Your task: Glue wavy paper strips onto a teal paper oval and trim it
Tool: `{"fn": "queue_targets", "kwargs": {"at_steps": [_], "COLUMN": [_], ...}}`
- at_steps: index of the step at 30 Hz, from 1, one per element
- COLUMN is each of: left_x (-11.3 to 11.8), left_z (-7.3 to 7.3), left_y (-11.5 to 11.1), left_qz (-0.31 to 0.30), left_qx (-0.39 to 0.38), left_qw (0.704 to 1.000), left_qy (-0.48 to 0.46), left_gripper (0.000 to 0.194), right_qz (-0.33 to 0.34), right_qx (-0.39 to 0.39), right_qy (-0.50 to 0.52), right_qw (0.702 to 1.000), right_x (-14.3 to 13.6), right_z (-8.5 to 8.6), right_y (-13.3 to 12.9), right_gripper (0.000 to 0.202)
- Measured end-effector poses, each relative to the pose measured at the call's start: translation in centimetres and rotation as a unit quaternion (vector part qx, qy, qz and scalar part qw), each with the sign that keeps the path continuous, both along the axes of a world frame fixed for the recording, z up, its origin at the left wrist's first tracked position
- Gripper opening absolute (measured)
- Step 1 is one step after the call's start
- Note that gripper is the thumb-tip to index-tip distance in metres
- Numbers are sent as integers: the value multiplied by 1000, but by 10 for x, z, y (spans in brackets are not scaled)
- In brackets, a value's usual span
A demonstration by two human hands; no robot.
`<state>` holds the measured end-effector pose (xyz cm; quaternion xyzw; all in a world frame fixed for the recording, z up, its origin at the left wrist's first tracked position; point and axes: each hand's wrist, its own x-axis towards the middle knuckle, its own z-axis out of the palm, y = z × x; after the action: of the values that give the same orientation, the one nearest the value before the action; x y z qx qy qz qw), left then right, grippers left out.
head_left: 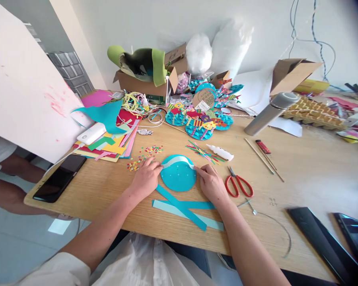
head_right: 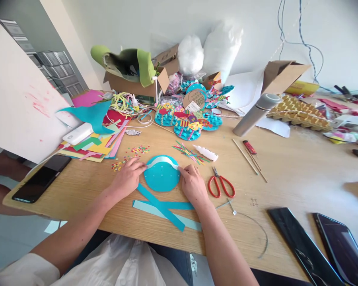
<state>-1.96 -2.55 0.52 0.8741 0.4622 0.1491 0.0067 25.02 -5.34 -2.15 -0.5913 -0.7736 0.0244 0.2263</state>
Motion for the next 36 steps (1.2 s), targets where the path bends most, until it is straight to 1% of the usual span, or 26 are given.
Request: {"fn": "queue_targets", "kwargs": {"at_steps": [6,14,22,27,36], "left_x": [-1,-1,-2,-3,-1], "left_z": [-6,-4,-6,-8,-6], "left_y": [0,1,0,-2,-6], "left_qz": [-9,-16,-18,-12,-8], "left_qx": [17,21,22,27,21], "left_qw": [1000,1000,1000,1000,1000], "left_qy": [16,13,4,6,15], "left_gripper": [40,43,47,49,46], "right_qz": [-4,-13,-13,-14,-9], "right_qx": [-3,-14,-13,-15,-7], "right_qy": [-7,-46,-20,-40,-51], "right_qw": [1000,999,1000,999,999], "right_x": [-2,-5,-4,-5,-5], "right_z": [1,5,4,6,3], "right_y": [0,-2,-2,-2,-2], "right_gripper": [43,43,43,45,43]}}
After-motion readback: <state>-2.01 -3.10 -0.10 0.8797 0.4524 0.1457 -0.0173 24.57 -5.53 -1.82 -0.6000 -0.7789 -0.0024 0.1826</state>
